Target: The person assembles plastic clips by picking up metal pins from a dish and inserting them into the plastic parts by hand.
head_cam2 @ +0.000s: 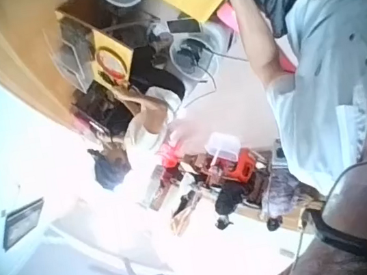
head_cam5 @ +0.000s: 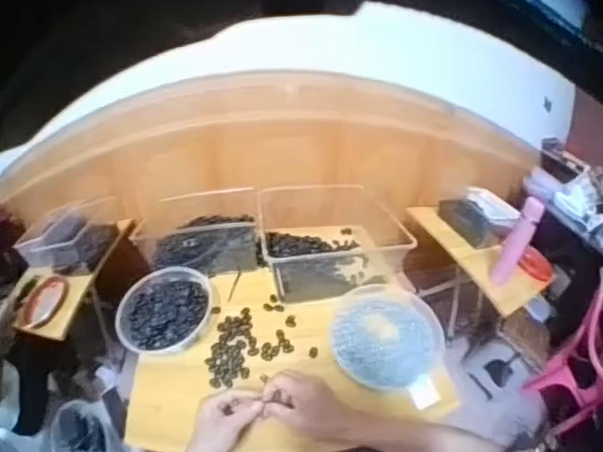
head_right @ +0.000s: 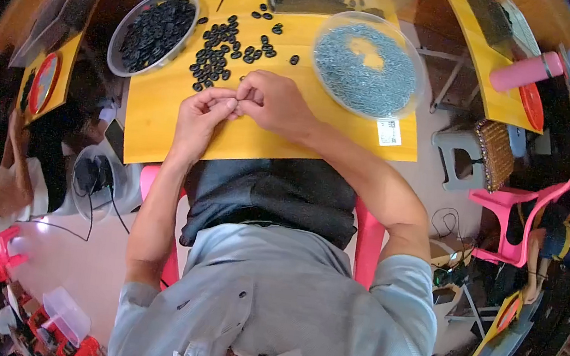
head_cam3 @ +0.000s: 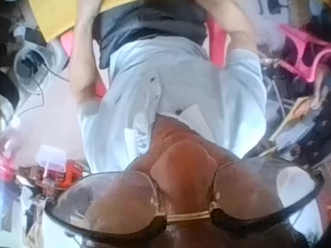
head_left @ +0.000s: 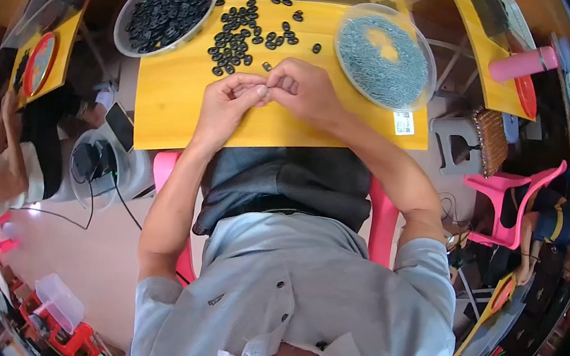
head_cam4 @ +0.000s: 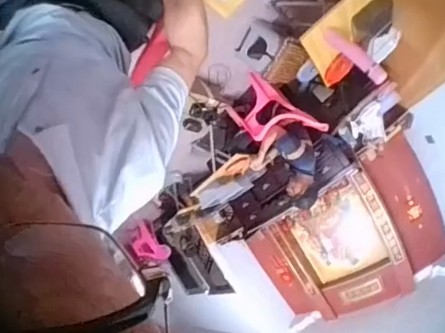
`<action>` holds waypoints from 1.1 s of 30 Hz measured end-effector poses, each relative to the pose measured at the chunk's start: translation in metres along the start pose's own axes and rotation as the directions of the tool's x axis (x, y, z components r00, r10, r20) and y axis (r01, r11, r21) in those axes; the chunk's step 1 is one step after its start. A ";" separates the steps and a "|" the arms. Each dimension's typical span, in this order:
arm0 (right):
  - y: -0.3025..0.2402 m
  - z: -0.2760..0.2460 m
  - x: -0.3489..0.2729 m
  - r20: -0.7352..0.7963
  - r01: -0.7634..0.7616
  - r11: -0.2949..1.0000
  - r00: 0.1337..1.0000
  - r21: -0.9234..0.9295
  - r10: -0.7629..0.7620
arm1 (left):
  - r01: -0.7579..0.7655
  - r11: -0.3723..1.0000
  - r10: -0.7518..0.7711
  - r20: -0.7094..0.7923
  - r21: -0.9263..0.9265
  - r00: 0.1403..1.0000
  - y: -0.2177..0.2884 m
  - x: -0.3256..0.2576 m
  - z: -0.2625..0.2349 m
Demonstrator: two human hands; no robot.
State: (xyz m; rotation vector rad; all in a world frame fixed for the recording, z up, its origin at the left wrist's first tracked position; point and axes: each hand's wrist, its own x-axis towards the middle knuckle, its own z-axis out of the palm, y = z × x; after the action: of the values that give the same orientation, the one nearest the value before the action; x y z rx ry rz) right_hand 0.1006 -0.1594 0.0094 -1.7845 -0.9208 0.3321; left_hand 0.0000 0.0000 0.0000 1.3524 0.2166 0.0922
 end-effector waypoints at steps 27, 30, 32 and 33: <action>0.059 -0.171 0.021 -0.444 -0.541 0.555 0.840 -0.632 0.314 | -0.008 0.997 0.000 -0.105 -0.074 0.995 -0.009 0.003 0.003; 0.058 -0.170 0.020 -0.410 -0.489 0.594 0.869 -0.639 0.275 | -0.023 0.996 0.015 -0.093 -0.083 0.996 -0.008 0.003 0.003; 0.057 -0.168 0.020 -0.393 -0.471 0.607 0.880 -0.640 0.268 | -0.027 0.996 0.018 -0.095 -0.090 0.995 -0.008 0.003 0.004; 0.056 -0.167 0.020 -0.380 -0.456 0.617 0.887 -0.641 0.261 | -0.030 0.996 0.022 -0.094 -0.089 0.995 -0.008 0.003 0.004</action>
State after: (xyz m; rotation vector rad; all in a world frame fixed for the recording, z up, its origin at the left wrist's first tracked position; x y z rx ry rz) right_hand 0.2404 -0.2670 0.0318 -2.6953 -0.5054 -0.0386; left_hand 0.0032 -0.0048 -0.0069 1.2627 0.2705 0.1853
